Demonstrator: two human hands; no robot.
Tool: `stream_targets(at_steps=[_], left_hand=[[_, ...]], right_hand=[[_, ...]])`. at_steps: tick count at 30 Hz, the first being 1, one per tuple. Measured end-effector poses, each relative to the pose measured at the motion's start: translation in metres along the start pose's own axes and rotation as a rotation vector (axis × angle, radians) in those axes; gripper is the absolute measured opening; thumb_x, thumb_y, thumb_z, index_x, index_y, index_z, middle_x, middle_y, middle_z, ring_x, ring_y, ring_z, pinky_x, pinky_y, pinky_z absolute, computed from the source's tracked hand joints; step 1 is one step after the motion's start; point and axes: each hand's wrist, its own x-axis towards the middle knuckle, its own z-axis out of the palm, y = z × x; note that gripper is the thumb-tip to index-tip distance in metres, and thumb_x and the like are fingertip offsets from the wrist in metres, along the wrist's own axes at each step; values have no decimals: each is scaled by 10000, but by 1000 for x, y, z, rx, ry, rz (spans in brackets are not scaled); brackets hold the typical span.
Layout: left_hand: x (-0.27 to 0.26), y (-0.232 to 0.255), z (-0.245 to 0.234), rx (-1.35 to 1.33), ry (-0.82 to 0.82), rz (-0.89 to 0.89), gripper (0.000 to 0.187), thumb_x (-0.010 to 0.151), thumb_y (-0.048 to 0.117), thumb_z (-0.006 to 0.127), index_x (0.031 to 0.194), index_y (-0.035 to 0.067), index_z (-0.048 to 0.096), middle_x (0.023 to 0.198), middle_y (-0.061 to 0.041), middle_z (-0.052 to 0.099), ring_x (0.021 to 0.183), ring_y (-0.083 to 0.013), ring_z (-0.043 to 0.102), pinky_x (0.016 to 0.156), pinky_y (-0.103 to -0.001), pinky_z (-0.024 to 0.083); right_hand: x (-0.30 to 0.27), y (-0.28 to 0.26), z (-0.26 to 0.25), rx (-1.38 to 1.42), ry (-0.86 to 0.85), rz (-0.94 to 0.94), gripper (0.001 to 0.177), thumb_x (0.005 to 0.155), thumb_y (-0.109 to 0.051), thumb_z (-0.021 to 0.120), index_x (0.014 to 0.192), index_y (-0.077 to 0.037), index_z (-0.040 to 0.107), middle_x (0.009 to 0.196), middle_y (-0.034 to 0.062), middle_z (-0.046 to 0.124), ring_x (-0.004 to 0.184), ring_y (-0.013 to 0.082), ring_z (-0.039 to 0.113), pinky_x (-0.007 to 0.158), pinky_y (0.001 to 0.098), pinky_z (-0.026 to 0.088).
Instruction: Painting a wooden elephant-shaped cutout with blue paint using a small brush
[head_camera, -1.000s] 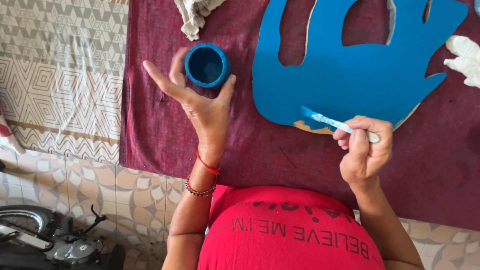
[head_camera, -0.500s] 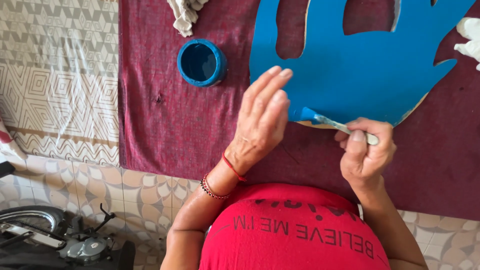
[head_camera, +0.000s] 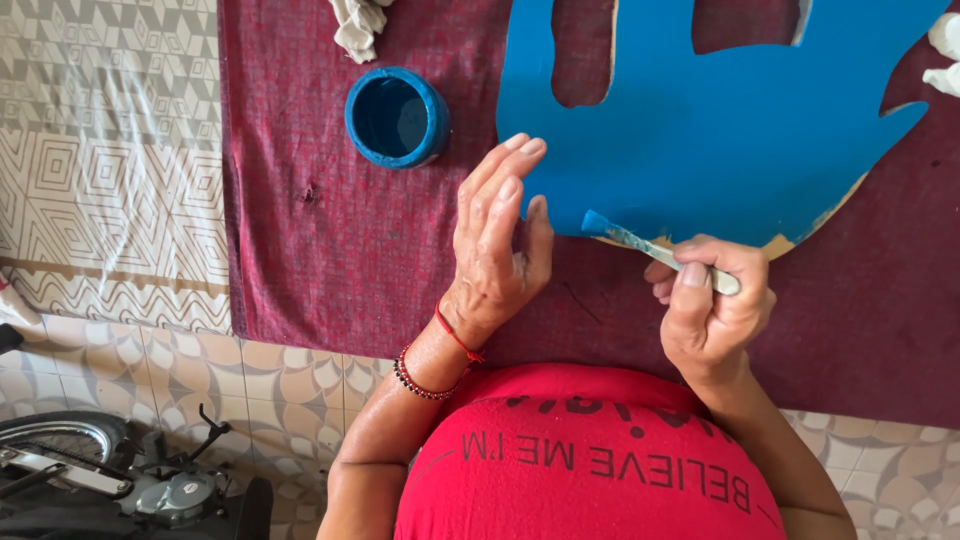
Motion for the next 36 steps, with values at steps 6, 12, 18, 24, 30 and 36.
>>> stream_targets(at_steps=[6,12,18,24,30,36], left_hand=[[-3,-1,4,7,24,-10,543,993,-109,607,1478,-35,373,1367,-281,594,1226,-507,628,969,-600,570],[-5,1,4,4,8,-40,579,1005,-94,598,1514,-8,336,1392,-261,585,1261,-494,609,998,-594,552],[-17,5,-11,29,-168,-209,812,978,-123,701,1557,200,232,1525,-126,495,1447,-354,548,1258,-507,517],[-17,5,-10,39,-167,-213,766,964,-114,703,1531,143,256,1503,-143,505,1410,-370,573,1226,-517,536],[-14,11,-12,41,-194,-306,623,935,-116,699,1440,66,382,1482,-143,528,1404,-369,575,1241,-504,508],[-18,8,-10,34,-176,-272,763,952,-111,700,1535,141,277,1516,-126,502,1433,-353,554,1257,-500,508]], right_hand=[[-6,4,-5,-52,-19,24,210,1083,-63,467,964,87,553,719,174,691,479,110,562,431,202,489],[-11,5,-14,-68,-11,31,205,1091,-64,465,969,83,540,716,172,681,483,113,563,421,201,473],[-22,-12,-25,-127,-32,296,53,1068,1,417,1117,18,426,823,127,603,621,153,567,620,254,475],[-21,-15,-31,-158,-17,287,46,1076,11,414,1111,34,433,787,125,593,626,160,565,629,261,476],[-26,-15,-37,-188,14,299,55,1074,34,418,1124,45,435,775,124,598,624,162,557,646,269,481],[-28,-10,-44,-244,30,250,57,1078,50,409,1131,51,428,746,112,599,600,158,556,608,268,469]])
